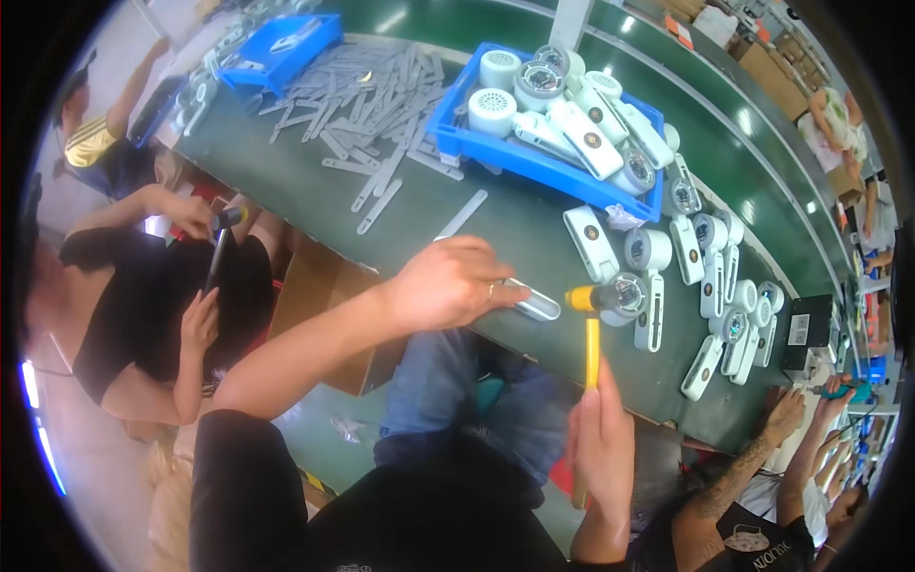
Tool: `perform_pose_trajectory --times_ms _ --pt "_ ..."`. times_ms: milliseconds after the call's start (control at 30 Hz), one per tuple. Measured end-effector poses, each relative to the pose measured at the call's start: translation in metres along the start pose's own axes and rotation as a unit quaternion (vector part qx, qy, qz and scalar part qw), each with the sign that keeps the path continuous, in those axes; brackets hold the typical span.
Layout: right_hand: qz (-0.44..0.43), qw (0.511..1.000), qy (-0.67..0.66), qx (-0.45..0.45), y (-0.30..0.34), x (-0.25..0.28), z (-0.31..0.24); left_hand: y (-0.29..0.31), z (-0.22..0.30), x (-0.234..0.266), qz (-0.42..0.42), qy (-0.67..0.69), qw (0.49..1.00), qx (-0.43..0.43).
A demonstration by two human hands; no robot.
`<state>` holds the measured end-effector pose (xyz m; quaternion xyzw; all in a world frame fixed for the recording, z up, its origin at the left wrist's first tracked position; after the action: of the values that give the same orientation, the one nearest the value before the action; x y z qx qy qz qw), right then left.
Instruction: The person assembles device handles on an assembly line by placing metal strips into plastic casings and tapping them in with a mallet.
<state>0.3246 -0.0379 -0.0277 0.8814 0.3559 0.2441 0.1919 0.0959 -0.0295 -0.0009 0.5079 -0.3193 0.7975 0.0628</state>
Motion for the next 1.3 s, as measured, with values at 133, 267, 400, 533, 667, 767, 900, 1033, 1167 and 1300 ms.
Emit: perform_pose_trajectory --times_ms 133,267,400,533,667,767,900,1033,1167,1300 --pt "0.039 0.998 0.030 0.028 0.017 -0.002 -0.004 -0.002 -0.003 -0.003 -0.008 -0.001 1.000 0.002" --pt "0.057 0.994 0.080 0.052 0.001 -0.008 0.001 -0.005 -0.001 -0.003 -0.012 0.026 1.000 0.003" --pt "0.077 0.994 0.044 0.061 0.021 -0.003 -0.009 0.000 -0.002 -0.004 -0.005 0.015 1.000 0.006" --pt "0.038 0.980 0.190 0.038 0.002 -0.012 -0.008 0.000 -0.003 -0.005 -0.008 0.028 1.000 0.009" --pt "0.078 0.986 0.137 0.049 0.008 -0.012 -0.014 0.001 -0.004 0.000 -0.004 0.030 1.000 0.010" --pt "0.052 0.982 0.178 0.042 -0.004 -0.014 -0.010 -0.001 -0.008 -0.002 -0.046 0.042 0.998 0.031" --pt "0.046 0.981 0.188 -0.006 -0.003 -0.011 -0.010 0.002 -0.023 0.001 -0.066 0.002 0.989 0.134" --pt "0.046 0.982 0.180 0.036 0.004 -0.025 -0.041 0.009 -0.031 -0.007 -0.067 0.059 0.982 0.165" --pt "0.048 0.974 0.197 0.103 -0.019 -0.036 -0.033 0.014 -0.033 -0.001 -0.019 0.085 0.982 0.165" --pt "0.003 0.997 0.023 0.073 -0.019 -0.028 -0.020 0.012 -0.033 -0.004 -0.040 0.044 0.987 0.153"
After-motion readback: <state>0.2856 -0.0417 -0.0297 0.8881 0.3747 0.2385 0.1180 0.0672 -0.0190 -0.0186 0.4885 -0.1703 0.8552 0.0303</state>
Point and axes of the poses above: each hand's wrist, its own y-axis away from the middle knuckle, its own x-axis out of the back of the hand, z = x × y, the point moved 10 cm from there along -y, towards the middle knuckle, and after that the axes turned 10 degrees about -z, right-handed, at the moved point
